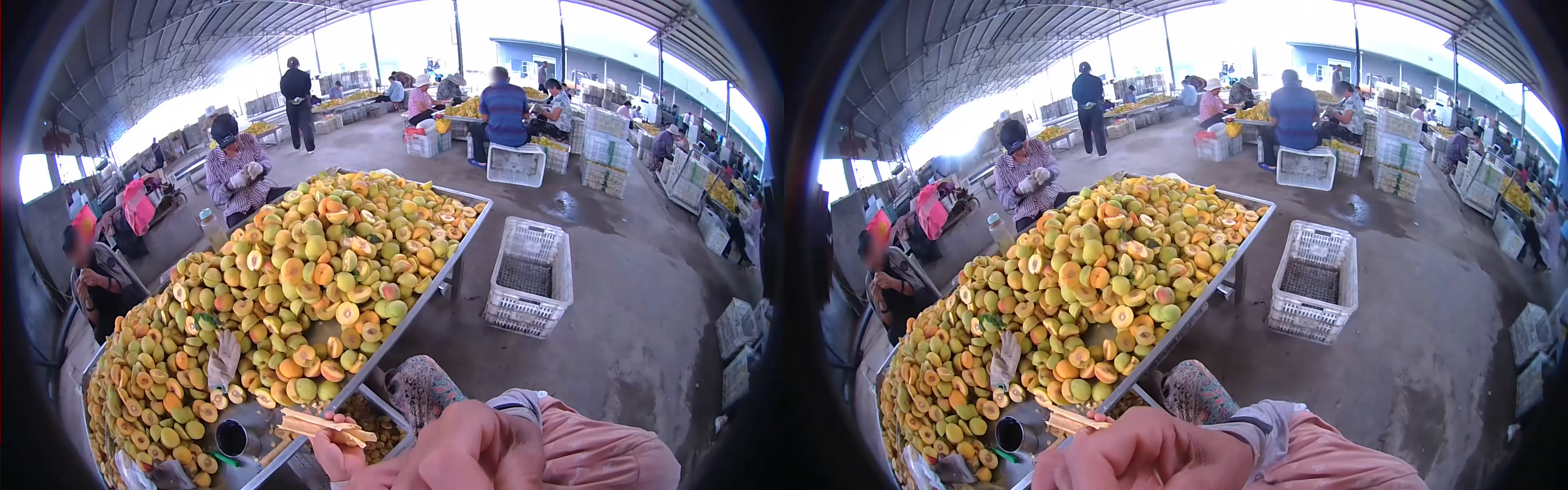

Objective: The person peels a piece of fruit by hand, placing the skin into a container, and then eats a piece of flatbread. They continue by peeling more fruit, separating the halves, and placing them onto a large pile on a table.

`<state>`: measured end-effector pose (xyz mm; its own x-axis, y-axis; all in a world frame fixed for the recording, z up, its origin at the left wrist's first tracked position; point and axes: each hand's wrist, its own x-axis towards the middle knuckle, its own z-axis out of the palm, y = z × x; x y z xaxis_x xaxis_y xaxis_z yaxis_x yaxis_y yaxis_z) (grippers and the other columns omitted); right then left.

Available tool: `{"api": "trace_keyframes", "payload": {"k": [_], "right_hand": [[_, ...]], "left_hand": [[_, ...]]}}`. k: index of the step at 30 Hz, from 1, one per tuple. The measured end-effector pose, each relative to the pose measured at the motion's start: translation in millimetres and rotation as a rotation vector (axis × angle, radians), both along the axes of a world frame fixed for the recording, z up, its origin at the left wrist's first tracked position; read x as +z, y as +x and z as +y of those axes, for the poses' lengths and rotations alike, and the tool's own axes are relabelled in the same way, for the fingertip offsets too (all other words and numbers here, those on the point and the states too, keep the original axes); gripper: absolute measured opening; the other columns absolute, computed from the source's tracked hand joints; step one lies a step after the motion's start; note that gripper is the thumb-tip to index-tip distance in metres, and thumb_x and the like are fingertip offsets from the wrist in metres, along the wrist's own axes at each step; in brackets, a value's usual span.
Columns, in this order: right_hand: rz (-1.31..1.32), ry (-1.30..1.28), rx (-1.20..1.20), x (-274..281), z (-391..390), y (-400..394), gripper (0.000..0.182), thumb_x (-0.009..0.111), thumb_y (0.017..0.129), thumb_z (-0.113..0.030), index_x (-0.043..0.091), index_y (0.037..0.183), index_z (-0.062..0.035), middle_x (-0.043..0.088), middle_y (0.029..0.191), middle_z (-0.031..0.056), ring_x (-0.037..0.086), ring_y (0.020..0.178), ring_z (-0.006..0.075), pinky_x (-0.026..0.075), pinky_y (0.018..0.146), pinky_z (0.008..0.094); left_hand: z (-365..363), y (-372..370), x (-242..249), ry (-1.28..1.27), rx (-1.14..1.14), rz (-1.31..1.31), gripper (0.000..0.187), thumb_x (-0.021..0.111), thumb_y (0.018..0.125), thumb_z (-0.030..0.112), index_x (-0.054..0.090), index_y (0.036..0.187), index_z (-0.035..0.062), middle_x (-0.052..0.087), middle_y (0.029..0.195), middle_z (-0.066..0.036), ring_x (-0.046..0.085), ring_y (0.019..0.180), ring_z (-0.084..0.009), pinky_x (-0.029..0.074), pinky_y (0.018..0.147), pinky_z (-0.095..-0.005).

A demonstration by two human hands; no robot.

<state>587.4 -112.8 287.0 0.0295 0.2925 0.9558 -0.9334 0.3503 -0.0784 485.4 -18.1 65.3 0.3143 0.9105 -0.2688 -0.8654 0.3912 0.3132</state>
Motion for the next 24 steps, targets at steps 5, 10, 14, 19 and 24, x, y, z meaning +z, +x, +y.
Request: {"api": "trace_keyframes", "payload": {"k": [5, 10, 14, 19, 24], "right_hand": [[-0.012, 0.025, 0.011, 7.7, -1.5, 1.0, 0.022, 0.07, 0.084, -0.019, 0.064, 0.087, 0.0021, 0.065, 0.077, 0.0083, 0.059, 0.07, 0.0176, 0.04, 0.079, 0.0341], [-0.004, -0.055, 0.002, 7.0, -1.7, -3.7, 0.02, 0.068, 0.085, -0.017, 0.064, 0.088, 0.0025, 0.065, 0.076, 0.0085, 0.059, 0.071, 0.0179, 0.04, 0.079, 0.0343], [0.031, -0.033, 0.037, -6.0, 8.7, -13.1, 0.021, 0.068, 0.086, -0.017, 0.064, 0.088, 0.0033, 0.065, 0.075, 0.0091, 0.06, 0.072, 0.0183, 0.041, 0.08, 0.0348], [-0.302, -0.171, -0.127, -12.5, 23.1, 13.8, 0.02, 0.066, 0.088, -0.018, 0.058, 0.092, 0.0003, 0.06, 0.091, 0.011, 0.057, 0.086, 0.0204, 0.044, 0.079, 0.0374], [-0.416, -0.768, -0.301, -53.5, 35.4, 13.9, 0.022, 0.07, 0.086, -0.02, 0.058, 0.092, -0.0012, 0.062, 0.094, 0.0077, 0.057, 0.097, 0.0198, 0.041, 0.095, 0.0388]], "left_hand": [[-0.5, 4.0, 12.3, -0.112, -0.004, 0.046, 0.056, 0.037, 0.083, -0.005, 0.038, 0.133, 0.0197, 0.053, 0.098, -0.007, 0.055, 0.084, -0.0182, 0.049, 0.081, -0.0355], [-3.1, 4.3, 12.9, -0.104, 0.032, 0.005, 0.056, 0.037, 0.083, -0.005, 0.036, 0.134, 0.0195, 0.053, 0.1, -0.007, 0.056, 0.085, -0.019, 0.05, 0.081, -0.0372], [-2.6, -3.9, 10.4, -0.091, 0.023, 0.04, 0.052, 0.036, 0.082, -0.005, 0.038, 0.129, 0.0169, 0.053, 0.1, -0.008, 0.056, 0.086, -0.0203, 0.05, 0.081, -0.0387], [-1.1, -0.3, 15.0, -0.044, 0.078, 0.058, 0.045, 0.039, 0.082, -0.002, 0.038, 0.125, 0.0082, 0.055, 0.1, -0.013, 0.057, 0.085, -0.0236, 0.052, 0.078, -0.0419], [3.5, -12.9, 26.7, 0.098, 0.03, 0.029, 0.043, 0.04, 0.087, 0.004, 0.035, 0.13, 0.0046, 0.057, 0.109, -0.016, 0.06, 0.097, -0.0274, 0.053, 0.084, -0.0434]]}}
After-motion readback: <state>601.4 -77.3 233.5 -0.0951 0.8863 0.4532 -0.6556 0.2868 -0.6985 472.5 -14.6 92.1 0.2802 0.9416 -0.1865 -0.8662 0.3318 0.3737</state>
